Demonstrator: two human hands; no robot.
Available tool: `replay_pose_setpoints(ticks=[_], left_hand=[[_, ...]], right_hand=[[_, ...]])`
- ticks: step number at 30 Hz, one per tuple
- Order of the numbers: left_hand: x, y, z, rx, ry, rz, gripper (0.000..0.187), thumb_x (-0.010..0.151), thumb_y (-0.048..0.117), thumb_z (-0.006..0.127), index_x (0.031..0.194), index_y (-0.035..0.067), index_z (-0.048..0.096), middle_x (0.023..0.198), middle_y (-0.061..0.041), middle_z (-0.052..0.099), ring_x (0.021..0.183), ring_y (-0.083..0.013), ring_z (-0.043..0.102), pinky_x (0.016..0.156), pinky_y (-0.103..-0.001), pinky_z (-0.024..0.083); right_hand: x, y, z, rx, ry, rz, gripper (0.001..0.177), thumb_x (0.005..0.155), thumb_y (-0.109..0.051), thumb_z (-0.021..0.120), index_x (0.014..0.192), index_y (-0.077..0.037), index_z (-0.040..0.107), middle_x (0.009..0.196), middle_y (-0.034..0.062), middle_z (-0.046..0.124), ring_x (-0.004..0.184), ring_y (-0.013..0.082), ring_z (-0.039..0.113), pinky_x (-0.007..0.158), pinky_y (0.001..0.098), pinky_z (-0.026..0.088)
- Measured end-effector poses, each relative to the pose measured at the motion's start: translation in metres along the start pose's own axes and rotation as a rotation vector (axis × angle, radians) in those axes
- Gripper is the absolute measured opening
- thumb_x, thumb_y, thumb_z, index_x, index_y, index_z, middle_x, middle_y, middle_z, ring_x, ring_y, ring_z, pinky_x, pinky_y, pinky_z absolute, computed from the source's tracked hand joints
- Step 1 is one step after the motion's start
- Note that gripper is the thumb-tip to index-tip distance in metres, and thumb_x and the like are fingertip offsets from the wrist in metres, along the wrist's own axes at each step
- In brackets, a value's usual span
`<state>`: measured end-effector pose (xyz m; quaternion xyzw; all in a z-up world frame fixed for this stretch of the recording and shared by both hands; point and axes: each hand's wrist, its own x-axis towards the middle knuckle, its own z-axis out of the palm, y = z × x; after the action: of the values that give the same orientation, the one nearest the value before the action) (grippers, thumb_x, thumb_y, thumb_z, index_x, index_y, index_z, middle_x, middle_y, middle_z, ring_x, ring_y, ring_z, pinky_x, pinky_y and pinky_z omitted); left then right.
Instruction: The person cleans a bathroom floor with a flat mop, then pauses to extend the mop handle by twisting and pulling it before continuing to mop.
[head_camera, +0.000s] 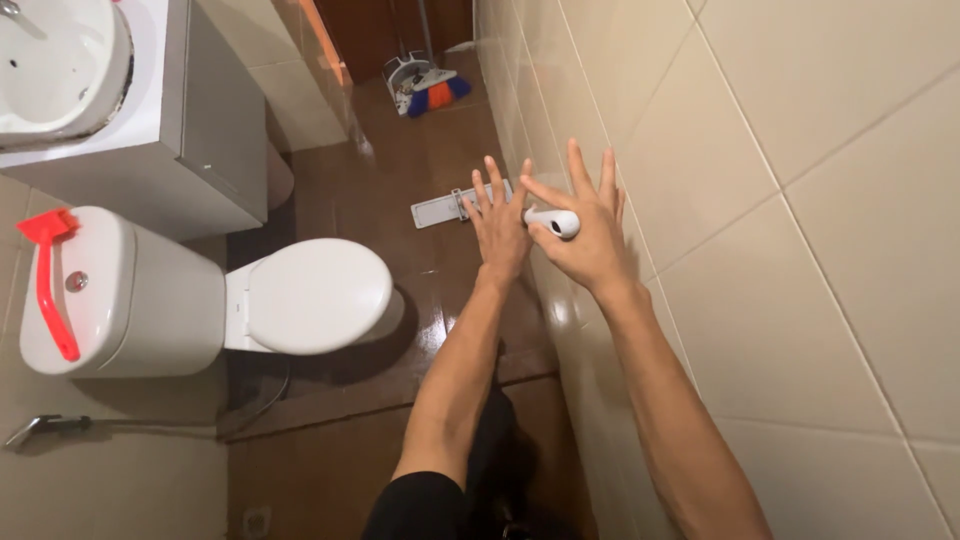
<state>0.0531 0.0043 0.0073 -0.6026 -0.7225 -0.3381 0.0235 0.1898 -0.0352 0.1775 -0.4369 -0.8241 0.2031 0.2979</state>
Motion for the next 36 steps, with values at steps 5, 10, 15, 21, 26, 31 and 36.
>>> replay_pose_setpoints(ticks=[5,10,15,21,26,31,36], left_hand=[[0.034,-0.01,0.004,-0.08,-0.086,-0.051,0.075,0.092,0.023,0.066,0.16,0.033,0.034,0.171,-0.019,0.008,0.156,-0.0492,0.01,0.118,-0.074,0.012],[0.074,-0.039,0.026,-0.096,-0.094,-0.077,0.074,0.092,0.023,0.066,0.159,0.033,0.037,0.171,-0.019,0.007,0.156,-0.0477,0.009,0.121,-0.072,0.01],[0.135,-0.058,0.03,-0.089,-0.182,-0.121,0.068,0.089,0.023,0.068,0.153,0.032,0.047,0.171,-0.015,0.005,0.156,-0.0458,0.008,0.121,-0.071,0.009],[0.199,-0.085,0.039,-0.124,-0.237,-0.159,0.061,0.089,0.021,0.067,0.148,0.032,0.055,0.171,-0.013,0.008,0.156,-0.0428,0.009,0.121,-0.069,0.007],[0.238,-0.114,0.057,-0.113,-0.25,-0.179,0.051,0.097,0.021,0.062,0.147,0.034,0.057,0.173,-0.011,0.01,0.158,-0.0415,0.009,0.123,-0.068,0.006],[0.259,-0.128,0.058,-0.108,-0.316,-0.215,0.053,0.097,0.021,0.06,0.148,0.036,0.056,0.171,-0.011,0.01,0.157,-0.0401,0.01,0.124,-0.065,0.006],[0.252,-0.135,0.058,-0.073,-0.379,-0.277,0.044,0.093,0.024,0.063,0.137,0.034,0.064,0.169,-0.011,0.013,0.155,-0.0393,0.01,0.122,-0.065,0.007]], right_hand=[[0.034,0.013,0.014,0.039,-0.029,0.032,0.056,0.078,-0.023,0.077,0.133,-0.036,0.071,0.172,0.0131,0.021,0.156,0.0503,0.003,0.12,0.0682,0.013],[0.081,0.027,0.038,0.075,-0.034,0.017,0.056,0.079,-0.023,0.078,0.133,-0.036,0.071,0.171,0.0139,0.024,0.156,0.0504,0.008,0.123,0.063,0.014],[0.145,0.039,0.051,0.103,-0.04,0.013,0.054,0.081,-0.022,0.077,0.133,-0.035,0.072,0.17,0.0137,0.028,0.157,0.0505,0.009,0.124,0.0636,0.013],[0.214,0.048,0.069,0.094,-0.057,0.04,0.053,0.08,-0.022,0.078,0.131,-0.034,0.072,0.169,0.0151,0.028,0.155,0.0499,0.008,0.121,0.0659,0.011],[0.259,0.045,0.081,0.106,-0.106,0.073,0.052,0.081,-0.022,0.078,0.131,-0.035,0.073,0.169,0.0122,0.03,0.156,0.0498,0.008,0.122,0.065,0.012],[0.277,0.05,0.102,0.101,-0.143,0.101,0.051,0.081,-0.022,0.079,0.13,-0.034,0.073,0.168,0.0109,0.032,0.155,0.0493,0.011,0.122,0.0645,0.011],[0.26,0.071,0.129,0.129,-0.12,0.057,0.047,0.084,-0.027,0.08,0.131,-0.032,0.073,0.168,0.0099,0.035,0.156,0.0479,0.017,0.124,0.063,0.016]])
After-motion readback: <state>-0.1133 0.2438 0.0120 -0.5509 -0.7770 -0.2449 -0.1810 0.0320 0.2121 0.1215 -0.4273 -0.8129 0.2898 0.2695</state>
